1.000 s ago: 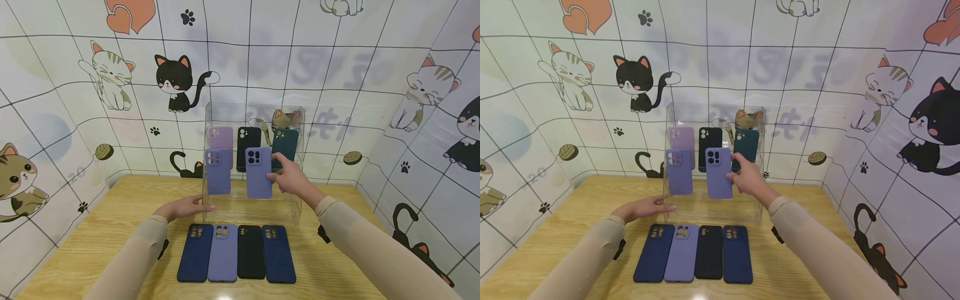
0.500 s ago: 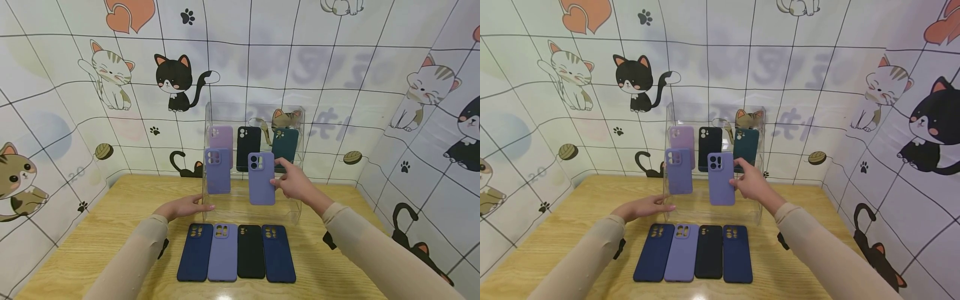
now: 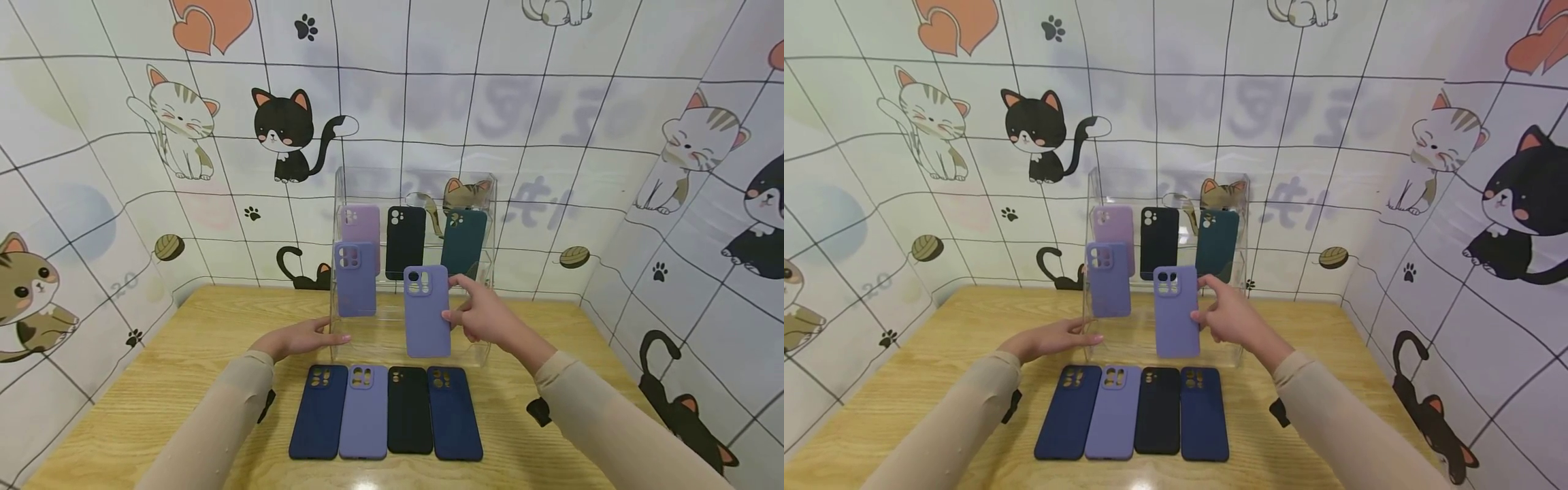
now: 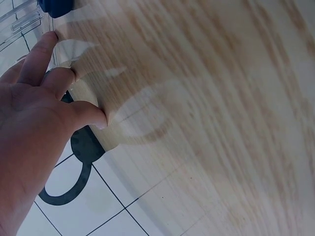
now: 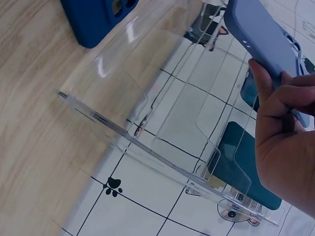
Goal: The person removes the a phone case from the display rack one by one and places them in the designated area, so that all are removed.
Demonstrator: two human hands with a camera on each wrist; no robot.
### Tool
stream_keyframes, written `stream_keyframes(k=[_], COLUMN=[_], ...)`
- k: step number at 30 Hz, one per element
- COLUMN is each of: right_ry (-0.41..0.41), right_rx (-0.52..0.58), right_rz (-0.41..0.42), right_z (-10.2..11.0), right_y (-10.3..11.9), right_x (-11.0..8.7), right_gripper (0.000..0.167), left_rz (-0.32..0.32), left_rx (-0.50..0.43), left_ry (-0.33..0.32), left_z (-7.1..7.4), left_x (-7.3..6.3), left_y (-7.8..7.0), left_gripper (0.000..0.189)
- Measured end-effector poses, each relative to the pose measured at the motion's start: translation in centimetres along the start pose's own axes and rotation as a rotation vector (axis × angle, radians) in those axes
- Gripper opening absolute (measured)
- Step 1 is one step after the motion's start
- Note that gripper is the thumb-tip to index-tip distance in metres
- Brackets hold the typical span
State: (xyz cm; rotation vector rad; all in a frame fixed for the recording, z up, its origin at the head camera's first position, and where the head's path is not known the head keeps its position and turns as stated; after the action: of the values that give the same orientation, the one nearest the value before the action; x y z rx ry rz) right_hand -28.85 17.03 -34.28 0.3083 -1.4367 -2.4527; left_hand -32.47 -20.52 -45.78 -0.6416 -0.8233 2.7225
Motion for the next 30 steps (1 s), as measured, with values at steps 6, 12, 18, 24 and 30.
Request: stream_keyframes(k=[6, 12, 18, 24, 30], right_ry=[0.009, -0.021, -0.004, 0.014, 0.093], right_rx=[0.043, 0.117, 0.173, 0.186, 0.185], right_rz=[-0.006, -0.019, -0.019, -0.058, -0.098], right_z=[0.1, 0.4, 1.0, 1.8, 3.3], right_y=[-0.5, -1.2, -2.5, -4.4, -7.3], right_x=[-1.4, -3.2, -5.2, -6.9, -8.3], right_gripper=[0.052, 0.06, 0.065, 0.064, 0.066], left_rz=[-0.006, -0.012, -0.011, -0.009, -0.001], left_rx=[-0.007, -0.009, -0.005, -0.003, -0.008], left_ry=[0.0, 0.0, -0.002, -0.001, 0.004], left_z=[0.2, 0.2, 0.2, 0.3, 0.3], left_x=[0.0, -0.1, -0.2, 0.0, 0.0], left_y=[0.1, 0.0, -0.1, -0.2, -0.1], left_gripper=[0.116, 0.113, 0.114, 0.115, 0.115])
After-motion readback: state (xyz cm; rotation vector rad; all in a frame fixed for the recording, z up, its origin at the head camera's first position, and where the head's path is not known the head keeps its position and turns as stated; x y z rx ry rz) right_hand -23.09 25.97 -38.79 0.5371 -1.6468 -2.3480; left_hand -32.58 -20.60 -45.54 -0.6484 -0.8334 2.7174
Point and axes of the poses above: each hand's wrist, its own x-axis towards the middle knuckle, its own z-axis out of the back of the hand, y = z × x, the point moved 2 cm from there along x, towards the middle knuckle, and after that the axes turned 10 degrees about x, right-handed, at the moved point
